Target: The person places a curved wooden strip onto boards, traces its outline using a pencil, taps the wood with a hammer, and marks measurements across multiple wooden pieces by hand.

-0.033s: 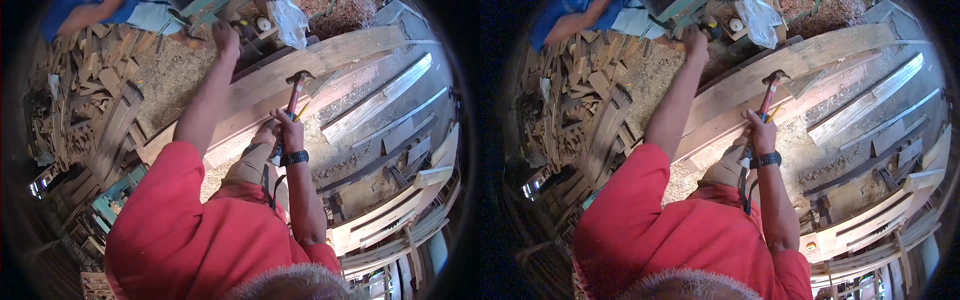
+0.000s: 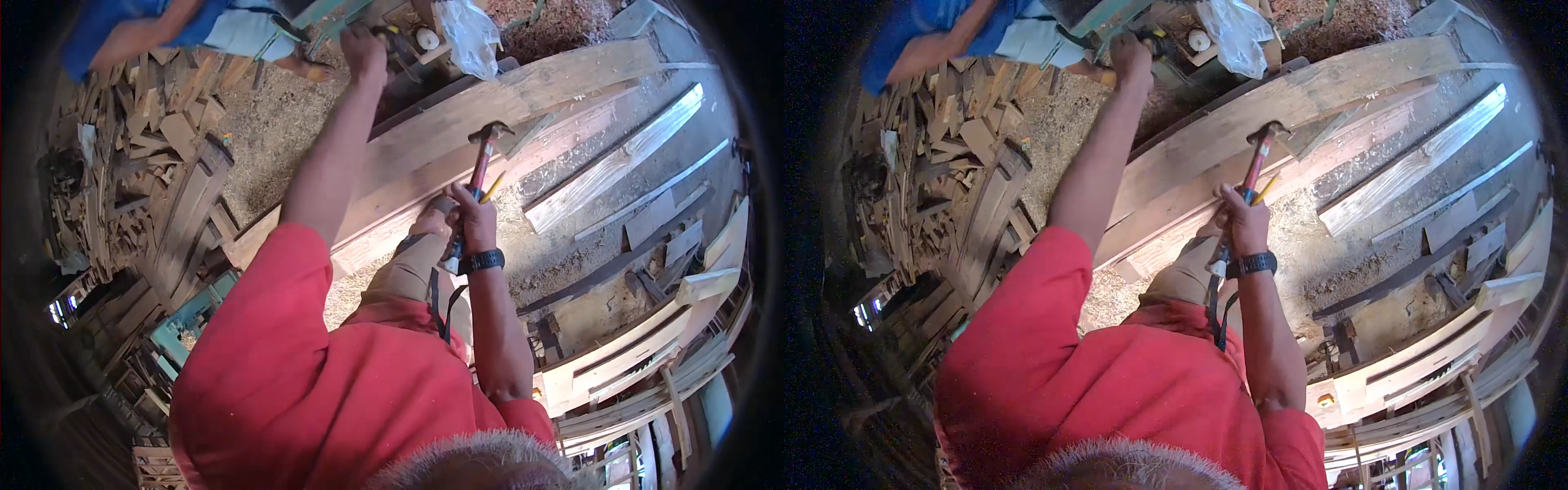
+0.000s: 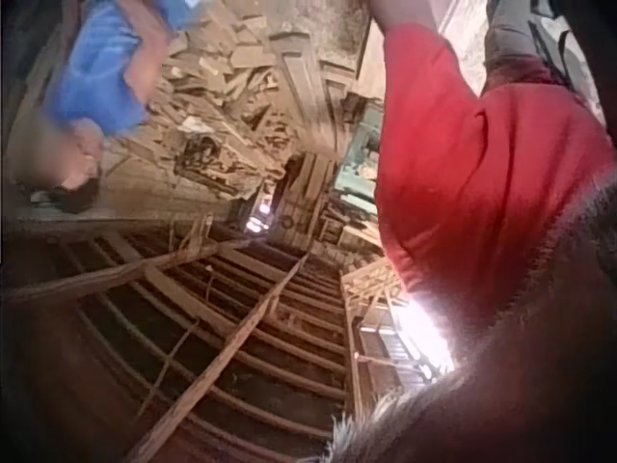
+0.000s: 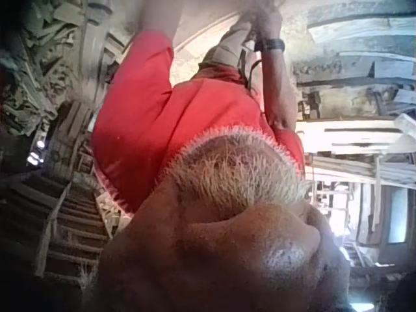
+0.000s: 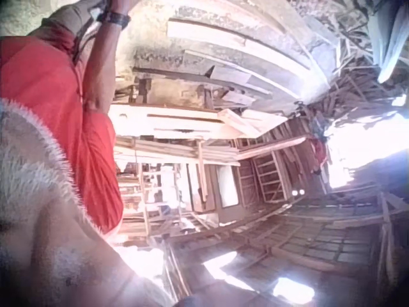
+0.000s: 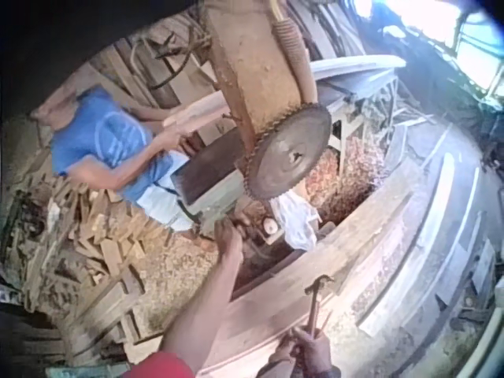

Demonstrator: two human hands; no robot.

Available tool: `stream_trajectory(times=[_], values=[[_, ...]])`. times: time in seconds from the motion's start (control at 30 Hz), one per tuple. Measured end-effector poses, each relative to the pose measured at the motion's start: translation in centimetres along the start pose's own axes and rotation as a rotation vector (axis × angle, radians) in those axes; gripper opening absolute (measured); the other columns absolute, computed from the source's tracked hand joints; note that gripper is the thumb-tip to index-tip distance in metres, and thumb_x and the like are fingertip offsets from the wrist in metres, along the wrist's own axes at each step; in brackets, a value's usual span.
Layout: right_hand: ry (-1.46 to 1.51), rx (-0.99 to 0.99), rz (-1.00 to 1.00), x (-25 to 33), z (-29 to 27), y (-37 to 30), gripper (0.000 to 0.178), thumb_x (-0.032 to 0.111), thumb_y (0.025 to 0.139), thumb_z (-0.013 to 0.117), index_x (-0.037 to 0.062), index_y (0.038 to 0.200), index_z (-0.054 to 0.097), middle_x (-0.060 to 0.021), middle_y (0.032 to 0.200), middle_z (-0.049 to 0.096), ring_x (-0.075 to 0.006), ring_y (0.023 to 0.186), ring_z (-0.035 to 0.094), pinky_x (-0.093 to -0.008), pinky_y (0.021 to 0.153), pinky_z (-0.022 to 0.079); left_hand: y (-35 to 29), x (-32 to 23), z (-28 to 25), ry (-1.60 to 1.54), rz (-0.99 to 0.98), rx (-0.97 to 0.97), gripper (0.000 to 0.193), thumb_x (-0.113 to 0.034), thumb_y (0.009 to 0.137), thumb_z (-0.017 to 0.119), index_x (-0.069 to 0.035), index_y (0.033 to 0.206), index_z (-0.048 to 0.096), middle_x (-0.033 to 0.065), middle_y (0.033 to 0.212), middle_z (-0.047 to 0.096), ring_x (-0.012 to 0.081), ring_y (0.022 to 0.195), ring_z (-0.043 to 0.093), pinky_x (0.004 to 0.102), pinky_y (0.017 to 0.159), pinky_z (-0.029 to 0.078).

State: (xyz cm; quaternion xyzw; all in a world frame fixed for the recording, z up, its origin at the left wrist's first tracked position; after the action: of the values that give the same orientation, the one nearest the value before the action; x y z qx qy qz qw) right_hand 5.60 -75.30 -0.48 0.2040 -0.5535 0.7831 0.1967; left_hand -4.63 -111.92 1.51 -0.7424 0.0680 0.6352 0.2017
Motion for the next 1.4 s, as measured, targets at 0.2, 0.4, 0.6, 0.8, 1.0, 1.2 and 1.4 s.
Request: stream_trajectory(times=[0.2, 0.4, 0.6, 0.8, 1.0, 1.2, 1.4], values=[[0.005, -0.157, 0.096, -4.5, -7.2, -2.1, 0.026, 0.024, 0.088, 0.080, 0.0046, 0.097, 0.065, -0.0020, 0.079, 0.067, -0.0061, 0.052, 0.053, -0.0223, 0.047, 0.044, 15.1, 1.2, 3.9, 1.710, 0.608, 0.063, 0.047, -0.035, 0.102, 0.058, -0.008, 0.141, 0.059, 0.0170, 0.136, 0.065, 0.0291, 0.124, 0.061, 0.0494, 0.101, 0.045], [-0.088, -0.356, 0.075, -6.4, -15.9, -5.0, 0.017, 0.021, 0.085, 0.076, 0.0071, 0.080, 0.068, -0.0009, 0.064, 0.061, -0.0123, 0.051, 0.057, -0.0277, 0.047, 0.045, 10.1, 7.6, 12.6, 1.774, 0.634, 0.523, 0.060, -0.036, 0.093, 0.066, -0.006, 0.143, 0.054, 0.0174, 0.141, 0.060, 0.0283, 0.124, 0.060, 0.0423, 0.103, 0.049], [0.069, -0.375, -0.009, -4.4, -15.5, -7.7, 0.024, 0.022, 0.087, 0.080, 0.0030, 0.083, 0.067, -0.0006, 0.061, 0.060, -0.0109, 0.045, 0.057, -0.0268, 0.041, 0.046, 20.1, 4.9, 3.9, 1.153, 0.040, 0.334, 0.043, -0.030, 0.096, 0.063, 0.002, 0.124, 0.062, 0.0189, 0.128, 0.067, 0.0323, 0.116, 0.066, 0.0488, 0.090, 0.055], [-0.051, -0.449, -0.113, -6.5, -23.0, -9.2, 0.023, 0.020, 0.088, 0.080, 0.0026, 0.081, 0.066, -0.0018, 0.062, 0.062, -0.0100, 0.045, 0.057, -0.0270, 0.040, 0.043, 13.9, 4.9, 6.6, 1.943, 0.859, 0.289, 0.029, -0.025, 0.094, 0.057, -0.001, 0.096, 0.073, 0.0176, 0.107, 0.073, 0.0329, 0.103, 0.070, 0.0450, 0.083, 0.056], [0.133, -0.531, -0.182, -5.3, -29.2, -15.6, 0.024, 0.024, 0.087, 0.077, 0.0035, 0.083, 0.065, -0.0021, 0.058, 0.057, -0.0123, 0.049, 0.055, -0.0294, 0.046, 0.043, 8.3, 1.0, 0.2, 0.905, 0.472, -0.275, 0.025, -0.022, 0.098, 0.054, -0.003, 0.097, 0.070, 0.0180, 0.105, 0.073, 0.0330, 0.099, 0.071, 0.0411, 0.081, 0.056], [0.087, -0.680, -0.356, -3.0, -37.6, -23.0, 0.035, 0.021, 0.089, 0.079, 0.0039, 0.112, 0.060, 0.0013, 0.069, 0.053, -0.0088, 0.053, 0.052, -0.0283, 0.048, 0.045, -9.6, 9.0, -0.9, 0.895, 0.729, 0.029, 0.020, -0.021, 0.100, 0.056, -0.005, 0.101, 0.067, 0.0117, 0.096, 0.068, 0.0267, 0.089, 0.066, 0.0376, 0.072, 0.051], [-0.347, -0.947, -0.400, -2.9, -48.4, -30.0, 0.037, 0.030, 0.089, 0.079, 0.0035, 0.113, 0.069, -0.0126, 0.068, 0.062, -0.0208, 0.059, 0.059, -0.0378, 0.059, 0.048, -36.7, 19.6, 11.1, 0.496, 0.331, 0.772, 0.012, -0.011, 0.095, 0.057, -0.004, 0.091, 0.064, 0.0013, 0.084, 0.060, 0.0142, 0.076, 0.057, 0.0304, 0.067, 0.048]])
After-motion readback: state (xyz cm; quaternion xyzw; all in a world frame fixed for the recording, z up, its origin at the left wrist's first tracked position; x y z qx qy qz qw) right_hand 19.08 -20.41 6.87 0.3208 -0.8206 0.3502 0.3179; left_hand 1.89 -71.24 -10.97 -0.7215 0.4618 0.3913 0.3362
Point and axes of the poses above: each hand's wrist, its own y-axis towards the middle knuckle, its own z-axis out of the palm, x = y × z, the point moved 9 cm from there along y, towards the middle knuckle
